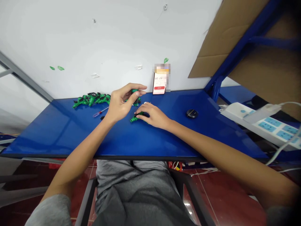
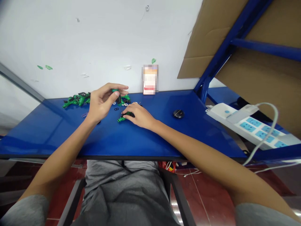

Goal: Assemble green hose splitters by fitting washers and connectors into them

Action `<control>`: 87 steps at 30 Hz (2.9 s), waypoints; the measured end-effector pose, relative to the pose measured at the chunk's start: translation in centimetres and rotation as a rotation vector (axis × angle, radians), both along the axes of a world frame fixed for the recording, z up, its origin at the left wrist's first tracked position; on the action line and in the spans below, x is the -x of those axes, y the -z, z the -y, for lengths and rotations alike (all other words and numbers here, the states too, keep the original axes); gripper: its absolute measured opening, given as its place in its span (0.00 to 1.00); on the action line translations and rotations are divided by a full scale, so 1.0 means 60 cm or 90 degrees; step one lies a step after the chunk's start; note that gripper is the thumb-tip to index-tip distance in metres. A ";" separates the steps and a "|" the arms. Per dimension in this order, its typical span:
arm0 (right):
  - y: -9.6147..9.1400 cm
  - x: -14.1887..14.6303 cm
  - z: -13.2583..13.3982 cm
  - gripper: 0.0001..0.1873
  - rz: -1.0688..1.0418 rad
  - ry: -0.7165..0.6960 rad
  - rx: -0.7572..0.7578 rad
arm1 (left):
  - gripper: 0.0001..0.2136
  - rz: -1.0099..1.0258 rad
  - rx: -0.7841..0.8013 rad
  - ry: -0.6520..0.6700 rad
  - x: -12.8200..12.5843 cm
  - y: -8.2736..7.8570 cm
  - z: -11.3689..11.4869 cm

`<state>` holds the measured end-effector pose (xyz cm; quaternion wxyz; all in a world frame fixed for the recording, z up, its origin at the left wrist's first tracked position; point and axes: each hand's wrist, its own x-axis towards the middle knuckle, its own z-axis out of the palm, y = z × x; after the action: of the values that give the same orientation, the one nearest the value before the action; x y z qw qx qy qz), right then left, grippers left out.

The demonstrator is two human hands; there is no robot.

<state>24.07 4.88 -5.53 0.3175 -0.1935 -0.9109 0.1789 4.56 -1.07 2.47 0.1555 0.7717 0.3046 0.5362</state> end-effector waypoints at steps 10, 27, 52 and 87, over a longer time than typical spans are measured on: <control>0.001 0.002 0.001 0.08 -0.004 -0.002 0.003 | 0.16 0.014 -0.096 -0.107 -0.003 0.009 -0.012; 0.005 0.003 -0.003 0.06 -0.015 0.001 -0.001 | 0.15 -0.013 -0.042 -0.058 -0.009 0.011 -0.005; 0.001 0.004 0.003 0.07 0.005 0.015 0.010 | 0.17 -0.091 -0.080 -0.108 0.011 -0.012 -0.003; -0.003 0.005 0.004 0.05 0.011 0.014 0.032 | 0.18 -0.109 -0.041 -0.068 0.023 -0.007 -0.013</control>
<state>23.77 4.61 -5.35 0.3063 -0.2128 -0.9068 0.1965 3.18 -0.30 2.88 0.0756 0.8018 0.3402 0.4854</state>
